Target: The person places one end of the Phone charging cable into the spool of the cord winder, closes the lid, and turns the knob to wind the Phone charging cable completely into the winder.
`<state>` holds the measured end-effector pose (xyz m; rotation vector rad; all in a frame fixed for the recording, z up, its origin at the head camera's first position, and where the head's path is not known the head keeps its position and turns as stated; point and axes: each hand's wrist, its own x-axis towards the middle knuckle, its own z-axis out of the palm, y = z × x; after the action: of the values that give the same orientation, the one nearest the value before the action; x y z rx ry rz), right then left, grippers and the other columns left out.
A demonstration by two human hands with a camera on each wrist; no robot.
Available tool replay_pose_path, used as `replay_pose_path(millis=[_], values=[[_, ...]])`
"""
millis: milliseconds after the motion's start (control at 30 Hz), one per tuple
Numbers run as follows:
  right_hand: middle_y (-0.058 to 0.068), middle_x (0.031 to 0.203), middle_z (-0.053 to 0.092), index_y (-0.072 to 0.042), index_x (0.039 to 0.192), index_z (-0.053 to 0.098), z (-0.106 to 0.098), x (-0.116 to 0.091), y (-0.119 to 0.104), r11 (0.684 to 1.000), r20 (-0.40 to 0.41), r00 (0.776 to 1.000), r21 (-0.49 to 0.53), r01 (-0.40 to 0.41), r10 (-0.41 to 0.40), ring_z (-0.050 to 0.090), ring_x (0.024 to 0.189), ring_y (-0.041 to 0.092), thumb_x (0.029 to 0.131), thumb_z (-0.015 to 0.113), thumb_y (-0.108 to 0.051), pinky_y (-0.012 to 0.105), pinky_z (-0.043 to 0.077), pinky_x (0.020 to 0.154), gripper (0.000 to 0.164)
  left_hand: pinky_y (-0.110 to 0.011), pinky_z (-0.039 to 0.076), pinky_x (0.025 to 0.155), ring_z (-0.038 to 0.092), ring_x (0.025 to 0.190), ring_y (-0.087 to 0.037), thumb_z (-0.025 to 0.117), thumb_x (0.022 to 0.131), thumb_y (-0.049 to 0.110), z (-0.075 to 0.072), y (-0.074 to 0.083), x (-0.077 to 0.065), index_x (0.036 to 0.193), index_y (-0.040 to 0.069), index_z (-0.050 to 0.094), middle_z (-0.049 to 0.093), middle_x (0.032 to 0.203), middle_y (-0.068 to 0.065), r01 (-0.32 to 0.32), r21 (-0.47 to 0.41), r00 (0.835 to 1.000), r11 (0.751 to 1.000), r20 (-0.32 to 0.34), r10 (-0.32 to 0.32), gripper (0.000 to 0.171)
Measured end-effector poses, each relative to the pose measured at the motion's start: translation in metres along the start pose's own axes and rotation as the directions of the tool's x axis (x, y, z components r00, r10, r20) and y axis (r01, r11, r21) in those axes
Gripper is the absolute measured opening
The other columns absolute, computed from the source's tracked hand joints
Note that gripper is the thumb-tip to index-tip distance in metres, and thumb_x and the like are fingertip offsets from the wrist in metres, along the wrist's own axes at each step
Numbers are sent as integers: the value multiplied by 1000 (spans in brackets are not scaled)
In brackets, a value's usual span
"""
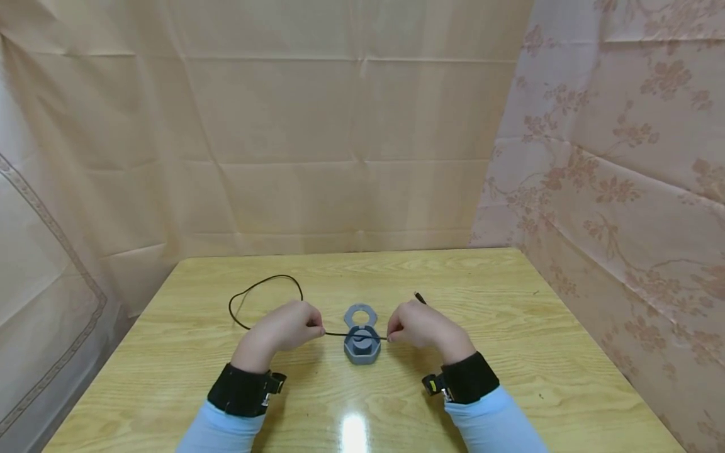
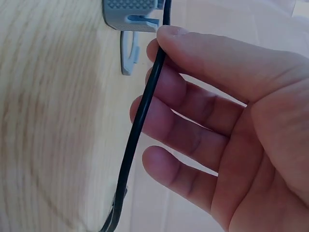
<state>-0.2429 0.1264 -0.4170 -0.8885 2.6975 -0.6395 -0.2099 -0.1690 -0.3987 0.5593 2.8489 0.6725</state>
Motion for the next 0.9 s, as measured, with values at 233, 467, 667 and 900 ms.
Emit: replay_pose_path(millis=[233,467,667,900], values=[[-13,76,63,-18,86,79,4,2,-1,1000,6,1000,-30,1,-1,56,71,11,93,76,-14,32,49,67,8,-34,42,58,51,62,-15,70,99,19,0,-1,0,85,14,74,59,70,5,17,-11,1000,1000,13,-17,15],[-12,73,61,-20,83,78,12,4,-1,998,29,999,-49,-34,35,54,67,10,92,77,-15,30,47,62,10,-33,41,56,50,62,-15,69,99,19,1,0,0,84,15,74,58,70,5,16,-37,1000,999,26,-15,16],[-12,74,61,-20,82,77,17,8,-3,994,47,997,-93,-49,54,54,69,10,93,77,-15,30,47,65,11,-33,40,55,49,60,-14,70,98,19,0,1,-1,84,15,74,57,69,5,16,-46,1000,999,27,-15,15],[-12,74,61,-21,84,77,17,10,-5,995,56,997,-87,-40,45,53,69,10,93,77,-15,29,46,65,11,-33,41,57,50,62,-15,70,99,19,1,-1,1,85,16,74,59,70,5,15,-48,1000,999,25,-14,15]])
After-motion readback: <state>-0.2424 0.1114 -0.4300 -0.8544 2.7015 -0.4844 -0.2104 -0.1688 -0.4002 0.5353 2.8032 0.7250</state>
